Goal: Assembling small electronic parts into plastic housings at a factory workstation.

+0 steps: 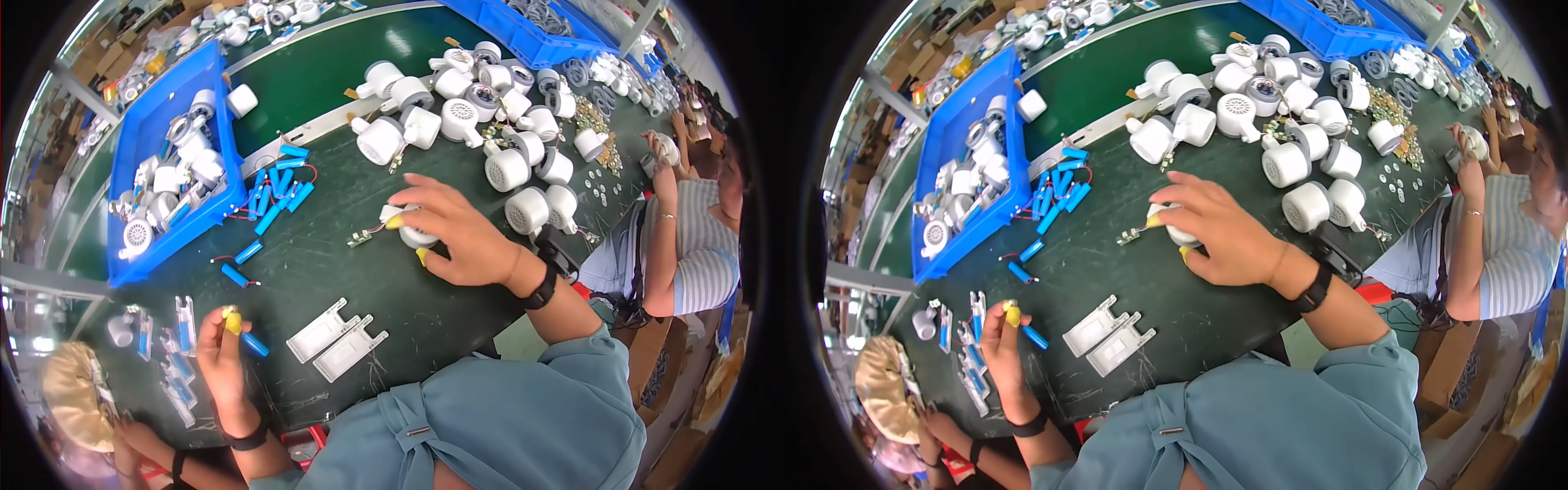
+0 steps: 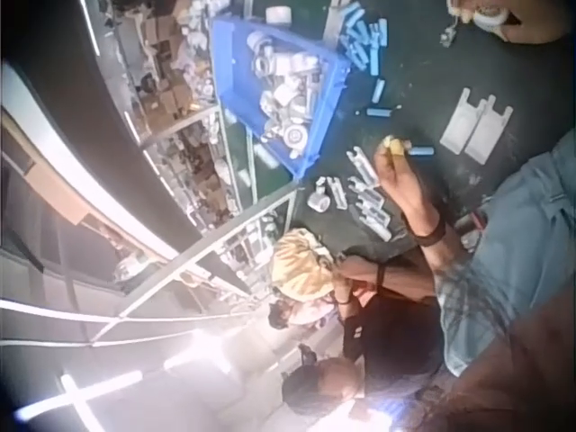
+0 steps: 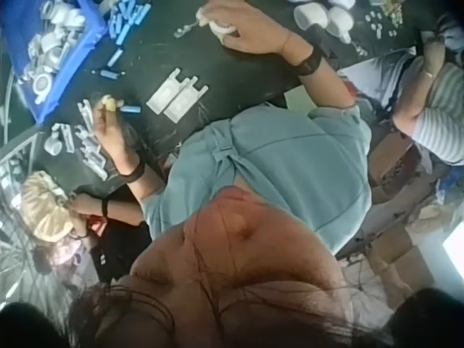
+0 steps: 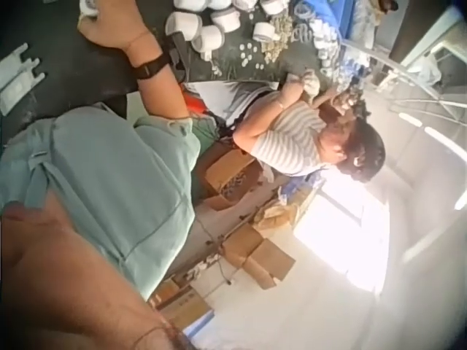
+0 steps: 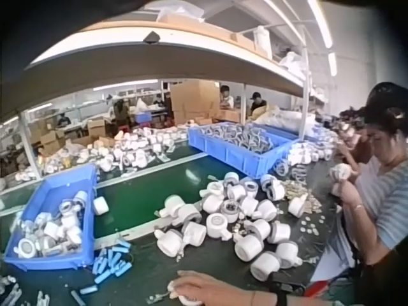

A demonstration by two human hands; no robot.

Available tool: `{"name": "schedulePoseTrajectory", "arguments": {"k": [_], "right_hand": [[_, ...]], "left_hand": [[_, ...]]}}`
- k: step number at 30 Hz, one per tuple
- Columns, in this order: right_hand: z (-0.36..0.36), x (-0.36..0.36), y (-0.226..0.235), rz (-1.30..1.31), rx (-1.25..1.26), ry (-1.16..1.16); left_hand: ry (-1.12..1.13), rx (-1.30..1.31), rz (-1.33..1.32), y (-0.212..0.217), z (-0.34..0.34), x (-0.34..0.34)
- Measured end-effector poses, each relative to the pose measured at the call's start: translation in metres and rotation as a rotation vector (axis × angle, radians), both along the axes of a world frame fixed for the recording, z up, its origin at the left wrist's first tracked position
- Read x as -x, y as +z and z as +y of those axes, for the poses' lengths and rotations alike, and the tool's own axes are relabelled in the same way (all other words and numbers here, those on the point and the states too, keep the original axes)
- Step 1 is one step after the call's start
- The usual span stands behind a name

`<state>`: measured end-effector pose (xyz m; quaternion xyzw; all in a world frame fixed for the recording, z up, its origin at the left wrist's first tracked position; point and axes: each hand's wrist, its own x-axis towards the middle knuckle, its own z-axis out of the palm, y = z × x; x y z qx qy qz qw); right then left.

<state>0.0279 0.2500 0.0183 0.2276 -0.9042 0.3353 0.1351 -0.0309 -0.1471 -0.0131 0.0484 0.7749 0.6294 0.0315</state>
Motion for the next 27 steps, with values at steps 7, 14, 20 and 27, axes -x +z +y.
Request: {"name": "schedulePoseTrajectory", "arguments": {"k": [7,14,20,27], "right_hand": [[-0.059,-0.042,-0.002,-1.033,1.393,-0.221],[-0.076,0.018,-0.053,-1.12,1.716,-0.217],[-0.07,0.02,-0.036,-1.254,1.199,-0.08],[-0.061,0.014,-0.036,-1.298,1.108,-0.035]], "left_hand": [[-0.048,-0.063,0.037,-0.01,0.01,0.007],[-0.142,-0.041,-0.035,0.003,0.023,0.0],[-0.284,-0.035,-0.054,0.011,0.058,0.004],[-0.477,0.166,0.092,0.015,0.094,0.012]]}}
